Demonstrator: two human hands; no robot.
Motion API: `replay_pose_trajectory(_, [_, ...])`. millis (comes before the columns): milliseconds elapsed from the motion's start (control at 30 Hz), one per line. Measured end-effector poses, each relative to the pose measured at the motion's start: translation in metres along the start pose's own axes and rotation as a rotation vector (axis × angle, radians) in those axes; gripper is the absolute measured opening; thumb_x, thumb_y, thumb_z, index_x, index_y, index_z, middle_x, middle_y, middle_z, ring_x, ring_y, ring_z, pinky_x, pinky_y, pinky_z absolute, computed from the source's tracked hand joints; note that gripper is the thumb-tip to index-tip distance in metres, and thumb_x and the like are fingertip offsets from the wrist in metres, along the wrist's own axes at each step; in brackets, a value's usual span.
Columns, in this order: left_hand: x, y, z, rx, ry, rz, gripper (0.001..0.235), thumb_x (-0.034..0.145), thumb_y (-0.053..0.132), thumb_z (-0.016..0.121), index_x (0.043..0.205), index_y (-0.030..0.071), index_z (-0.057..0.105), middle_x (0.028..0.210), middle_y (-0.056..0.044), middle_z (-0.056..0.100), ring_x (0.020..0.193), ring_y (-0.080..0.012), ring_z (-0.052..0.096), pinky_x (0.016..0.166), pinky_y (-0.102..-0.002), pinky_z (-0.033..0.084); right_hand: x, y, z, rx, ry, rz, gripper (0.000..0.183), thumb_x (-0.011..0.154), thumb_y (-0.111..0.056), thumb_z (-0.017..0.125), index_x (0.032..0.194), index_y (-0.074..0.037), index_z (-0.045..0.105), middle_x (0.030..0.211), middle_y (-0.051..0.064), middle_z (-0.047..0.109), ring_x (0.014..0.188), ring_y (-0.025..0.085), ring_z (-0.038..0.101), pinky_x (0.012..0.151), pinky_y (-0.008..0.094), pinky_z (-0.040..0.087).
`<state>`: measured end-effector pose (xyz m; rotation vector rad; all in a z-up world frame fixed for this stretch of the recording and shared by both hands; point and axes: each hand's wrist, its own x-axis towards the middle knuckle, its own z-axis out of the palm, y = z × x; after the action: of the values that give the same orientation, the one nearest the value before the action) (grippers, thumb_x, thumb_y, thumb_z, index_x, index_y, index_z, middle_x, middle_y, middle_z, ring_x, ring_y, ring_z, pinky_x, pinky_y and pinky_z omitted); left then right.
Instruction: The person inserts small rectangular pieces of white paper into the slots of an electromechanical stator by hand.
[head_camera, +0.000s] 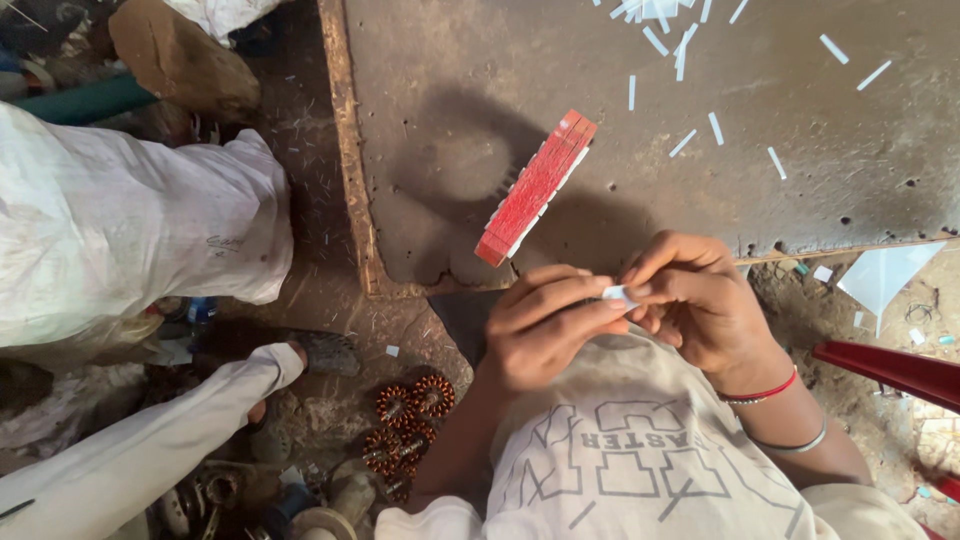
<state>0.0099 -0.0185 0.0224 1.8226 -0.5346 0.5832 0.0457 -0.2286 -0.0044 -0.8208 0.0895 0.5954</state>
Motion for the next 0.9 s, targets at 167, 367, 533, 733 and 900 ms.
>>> replay_pose_trajectory(167, [-0.01,-0.001,0.001,-0.034,0.121,-0.195,0.023,0.093,-0.001,0.081,0.112,0.006,0.071,0.111,-0.005,0.071,0.1,-0.0203,0.072,0.084,-0.03,0.06,-0.003,-0.014,0.028,-0.439,-0.077,-0.077,0.017,0.089,0.005,0.067,0.105,0.008,0.071,0.092,0.016,0.072,0.078,0.018,0.071,0.066,0.029,0.059])
replay_pose_trajectory(367, [-0.01,0.014,0.0,0.1,0.139,-0.218,0.017,0.097,0.007,0.076,0.112,0.001,0.07,0.115,-0.015,0.07,0.104,-0.026,0.071,0.087,-0.035,0.061,0.011,-0.017,0.057,-1.231,0.067,-0.613,0.017,0.083,0.005,0.079,0.097,0.002,0.072,0.098,0.011,0.075,0.086,0.016,0.074,0.076,0.027,0.058])
replay_pose_trajectory(533, [-0.011,-0.004,-0.024,0.42,0.369,0.097,0.019,0.105,0.01,0.054,0.11,-0.003,0.066,0.109,-0.016,0.066,0.1,-0.0282,0.066,0.088,-0.043,0.058,0.055,-0.007,0.057,-1.481,0.088,-0.865,0.02,0.081,0.005,0.08,0.099,-0.003,0.074,0.098,0.009,0.072,0.084,0.027,0.07,0.074,0.036,0.054])
replay_pose_trajectory(733, [0.002,-0.061,-0.029,0.059,0.383,-0.217,0.044,0.115,0.033,0.045,0.122,-0.005,0.066,0.118,-0.017,0.068,0.105,-0.0282,0.071,0.092,-0.038,0.059,0.072,0.003,0.053,-1.387,0.176,-0.759,0.014,0.082,0.005,0.078,0.09,-0.006,0.072,0.087,0.007,0.068,0.07,0.023,0.067,0.062,0.033,0.051])
replay_pose_trajectory(900, [0.013,-0.067,-0.041,-0.083,0.16,-0.314,0.077,0.113,0.064,0.026,0.136,-0.001,0.06,0.131,-0.017,0.069,0.123,-0.0294,0.068,0.114,-0.041,0.049,0.075,0.001,0.055,-1.429,0.088,-0.725,0.021,0.077,0.007,0.075,0.093,-0.007,0.075,0.081,0.008,0.065,0.068,0.025,0.065,0.061,0.036,0.05])
